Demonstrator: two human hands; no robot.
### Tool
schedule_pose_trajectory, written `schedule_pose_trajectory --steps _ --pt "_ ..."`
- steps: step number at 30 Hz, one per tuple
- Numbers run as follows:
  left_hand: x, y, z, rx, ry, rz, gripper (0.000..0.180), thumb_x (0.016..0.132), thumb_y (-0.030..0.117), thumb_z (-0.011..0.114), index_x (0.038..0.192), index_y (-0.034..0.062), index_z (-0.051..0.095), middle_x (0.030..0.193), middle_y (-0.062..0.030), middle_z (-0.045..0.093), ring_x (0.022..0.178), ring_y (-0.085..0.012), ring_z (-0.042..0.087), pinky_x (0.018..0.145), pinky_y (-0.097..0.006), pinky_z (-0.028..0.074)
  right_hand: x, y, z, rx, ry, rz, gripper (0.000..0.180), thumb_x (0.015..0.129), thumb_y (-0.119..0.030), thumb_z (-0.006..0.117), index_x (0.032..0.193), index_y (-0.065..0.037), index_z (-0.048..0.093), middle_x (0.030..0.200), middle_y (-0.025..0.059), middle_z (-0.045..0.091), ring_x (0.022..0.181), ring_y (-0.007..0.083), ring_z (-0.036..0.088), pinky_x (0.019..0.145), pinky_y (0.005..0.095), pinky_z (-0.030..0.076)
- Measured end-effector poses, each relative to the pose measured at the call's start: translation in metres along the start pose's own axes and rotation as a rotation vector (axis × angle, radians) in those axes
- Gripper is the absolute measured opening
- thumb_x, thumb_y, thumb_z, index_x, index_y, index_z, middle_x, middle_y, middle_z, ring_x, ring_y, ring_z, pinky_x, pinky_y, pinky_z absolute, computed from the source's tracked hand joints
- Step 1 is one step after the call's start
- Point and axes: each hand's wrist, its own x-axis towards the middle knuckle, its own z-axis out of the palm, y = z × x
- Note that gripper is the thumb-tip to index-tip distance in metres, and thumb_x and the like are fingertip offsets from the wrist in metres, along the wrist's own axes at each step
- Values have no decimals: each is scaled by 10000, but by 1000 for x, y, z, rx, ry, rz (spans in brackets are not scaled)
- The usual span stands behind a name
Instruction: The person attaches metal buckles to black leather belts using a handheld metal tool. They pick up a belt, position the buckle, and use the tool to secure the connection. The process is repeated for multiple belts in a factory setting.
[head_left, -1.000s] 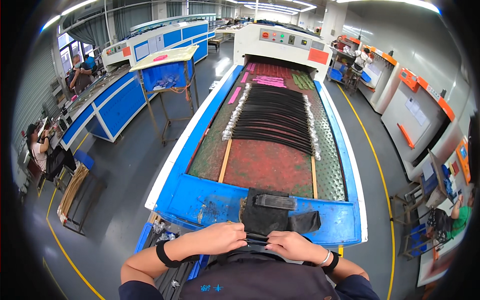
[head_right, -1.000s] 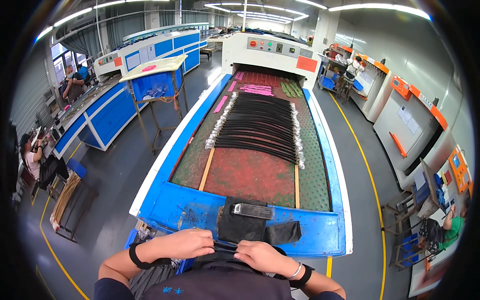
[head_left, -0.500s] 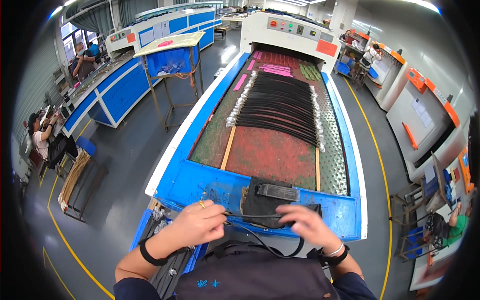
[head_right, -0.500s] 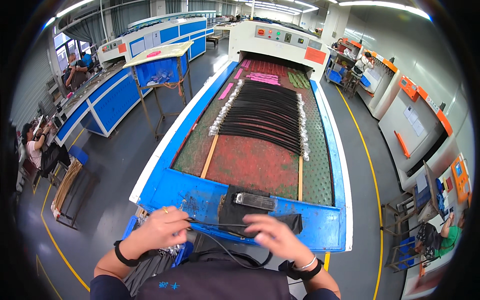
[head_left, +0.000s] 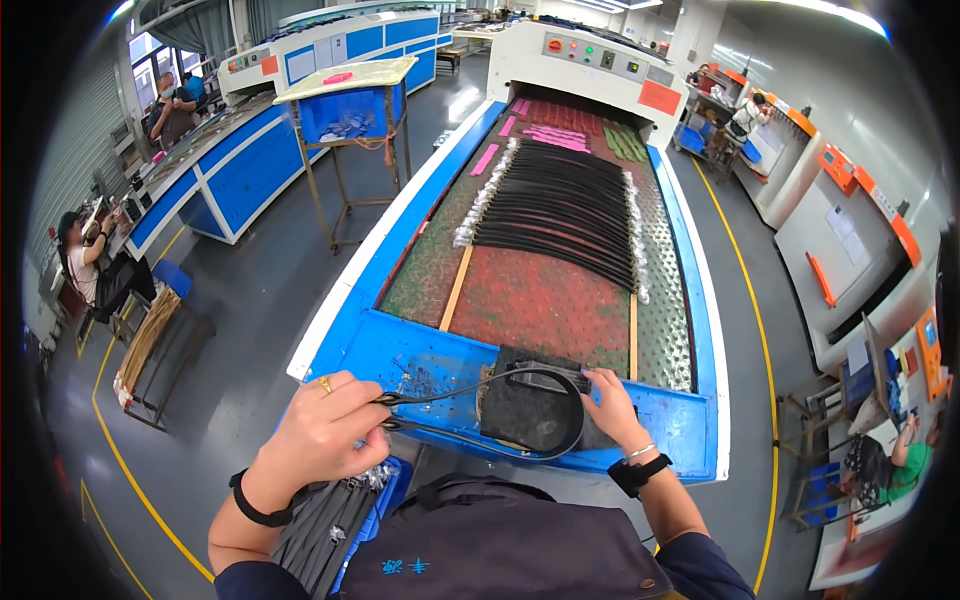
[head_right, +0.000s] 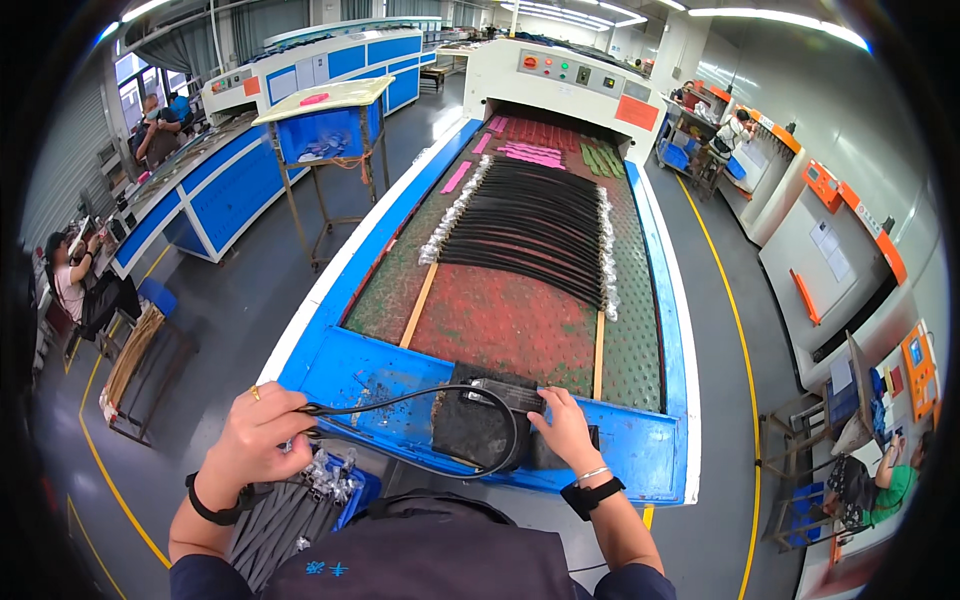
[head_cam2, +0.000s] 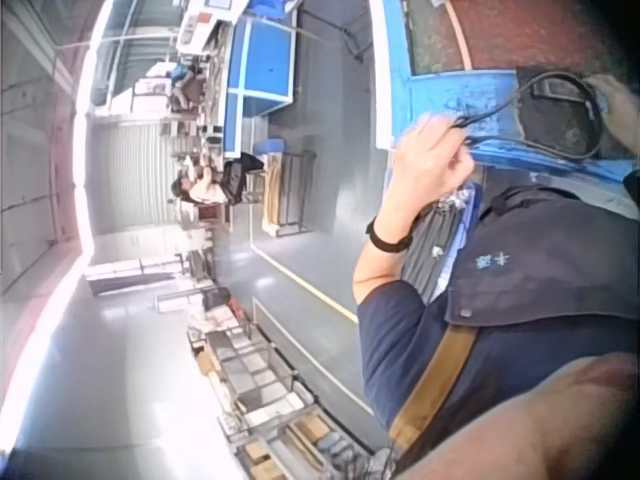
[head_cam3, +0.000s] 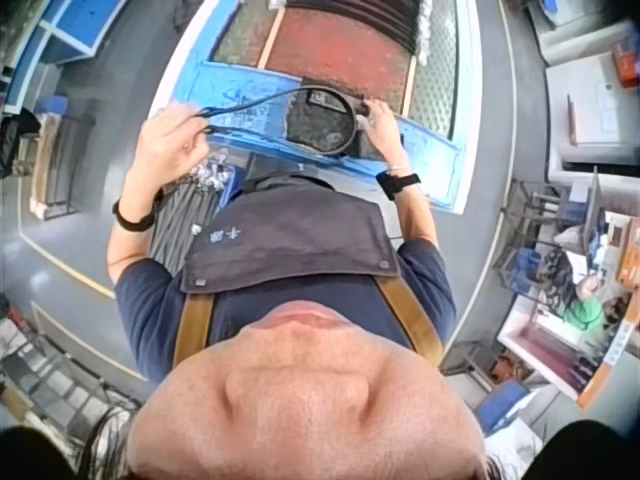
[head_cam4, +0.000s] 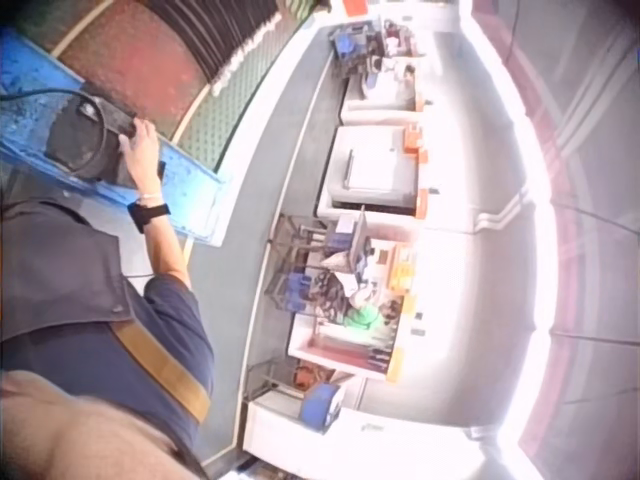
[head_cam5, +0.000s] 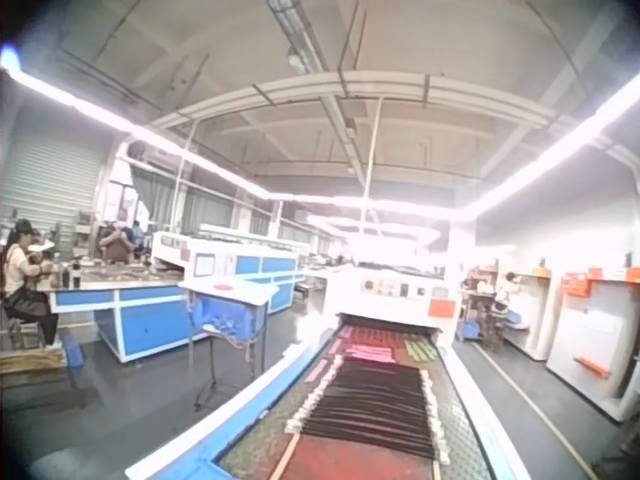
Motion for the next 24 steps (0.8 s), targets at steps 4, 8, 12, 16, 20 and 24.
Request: schedule_pose_trajectory --steps 4,8,12,16,20,24 --pt "-1 2 -3 -12 -10 -13 180 496 4 570 669 38 608 752 -74 568 574 -218 524 491 -309 418 3 3 2 31 -1 30 476 749 -215 692 1142 2 531 1114 167 539 1043 346 520 880 397 435" --pt "0 2 -5 -18 -12 -17 178 502 5 570 673 36 608 756 -78 571 577 -220 522 493 -311 415 6 4 -2 -48 -52 -27 526 710 -223 725 1142 3 529 1082 169 541 1018 343 521 873 393 436" --pt "3 2 -6 -15 -1 -21 180 503 1 570 677 30 608 762 -87 575 585 -223 523 495 -311 414 5 9 -4 15 -77 10 548 679 -228 750 1128 -1 532 1045 156 538 1001 336 522 871 389 435" --pt "5 3 -6 -6 17 -18 172 502 -8 578 669 25 601 759 -88 569 592 -221 527 505 -307 425 6 -3 -7 172 -55 101 519 683 -206 751 1102 -4 521 1003 134 544 952 265 551 837 351 446" --pt "9 2 -6 13 0 -6 162 498 -7 597 657 23 588 747 -79 554 600 -214 534 528 -298 451 8 -33 -13 531 -83 382 480 734 -147 722 1117 0 472 971 107 567 856 146 576 748 281 471" --pt "11 1 -3 -22 25 13 178 499 -23 567 666 23 606 742 -83 566 573 -222 517 480 -304 402 13 -14 6 1074 254 378 356 819 -119 625 1106 -1 450 956 77 575 815 160 595 723 325 532"
